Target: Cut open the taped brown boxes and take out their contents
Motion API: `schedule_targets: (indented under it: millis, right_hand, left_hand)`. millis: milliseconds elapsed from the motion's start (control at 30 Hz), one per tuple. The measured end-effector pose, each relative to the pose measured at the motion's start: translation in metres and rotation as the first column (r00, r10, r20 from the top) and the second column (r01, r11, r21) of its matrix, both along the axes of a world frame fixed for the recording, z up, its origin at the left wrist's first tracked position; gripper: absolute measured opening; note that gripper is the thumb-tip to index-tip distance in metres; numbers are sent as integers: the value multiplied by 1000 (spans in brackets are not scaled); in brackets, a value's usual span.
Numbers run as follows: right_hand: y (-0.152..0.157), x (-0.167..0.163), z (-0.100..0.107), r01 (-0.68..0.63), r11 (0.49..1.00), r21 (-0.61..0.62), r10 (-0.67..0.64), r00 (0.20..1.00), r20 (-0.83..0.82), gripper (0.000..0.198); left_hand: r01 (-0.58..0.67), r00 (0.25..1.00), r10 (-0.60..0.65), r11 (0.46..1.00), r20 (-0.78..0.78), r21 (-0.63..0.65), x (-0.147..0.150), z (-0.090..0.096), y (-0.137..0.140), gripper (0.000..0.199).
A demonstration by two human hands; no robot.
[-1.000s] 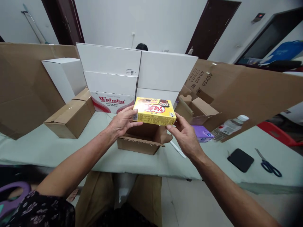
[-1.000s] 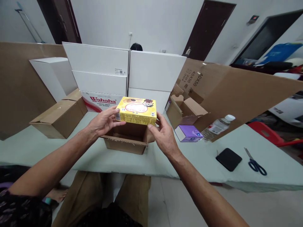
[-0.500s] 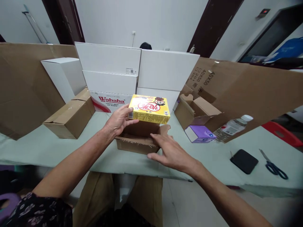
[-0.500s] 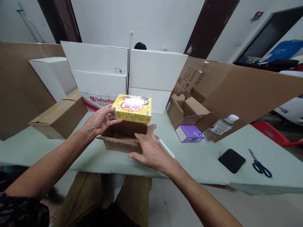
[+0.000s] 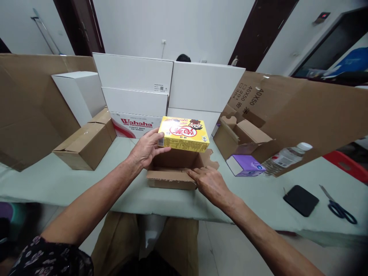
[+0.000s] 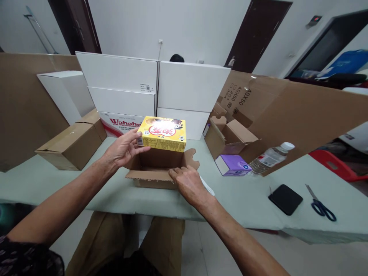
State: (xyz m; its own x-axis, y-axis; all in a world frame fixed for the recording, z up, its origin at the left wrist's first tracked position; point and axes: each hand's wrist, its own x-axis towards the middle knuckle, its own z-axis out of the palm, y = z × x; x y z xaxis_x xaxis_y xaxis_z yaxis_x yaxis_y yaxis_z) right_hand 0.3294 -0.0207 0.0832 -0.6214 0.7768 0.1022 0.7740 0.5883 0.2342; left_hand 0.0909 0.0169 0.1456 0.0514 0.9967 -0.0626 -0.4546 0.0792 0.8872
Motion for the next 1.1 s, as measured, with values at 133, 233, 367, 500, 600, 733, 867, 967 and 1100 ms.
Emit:
schedule_targets:
  millis: [133, 233, 367, 500, 600, 733, 867, 967, 1100]
  right_hand:
    - [-8, 10, 3, -4, 1000, -30, 0, 993, -122, 35]
    - [-18, 20, 20, -31, 999, -40, 9, 887, -462, 33]
    - [-16, 27, 38, 195, 977, -87, -169, 454, -875, 42]
    - [1, 13, 38, 52, 974, -221, -227, 243, -943, 65]
    - [10, 3, 37, -18, 974, -227, -219, 190, -957, 64]
    - [13, 1, 41, 1, 979, -203, -201, 173, -964, 59]
    - [11, 6, 41, 42, 978, -205, -209, 161, -965, 61]
    - [9, 8, 37, 53, 972, -227, -233, 161, -959, 63]
    - [5, 6, 32, 28, 974, -223, -225, 167, -960, 61]
  left_hand:
    - [-12, 1000, 12, 1000, -2, -1, 1, -3, 3, 23]
    - [-9, 1000, 9, 1000, 1, -1, 1, -2, 2, 25]
    - [-2, 1000, 2, 1000, 2, 8, 5, 0, -3, 21]
    - [-3, 1000, 3, 1000, 16, 13, 17, 0, -5, 16]
    - [-31, 999, 31, 999, 13, 10, 25, 1, -2, 16]
    - [-51, 998, 53, 998, -43, 42, 33, 6, 1, 23]
    - [-16, 995, 20, 999, -102, 46, 39, 8, 1, 35]
    - [3, 993, 0, 1000, -114, 27, 41, 4, -2, 35]
    - [3, 995, -2, 1000, -98, 11, 36, -4, -6, 39]
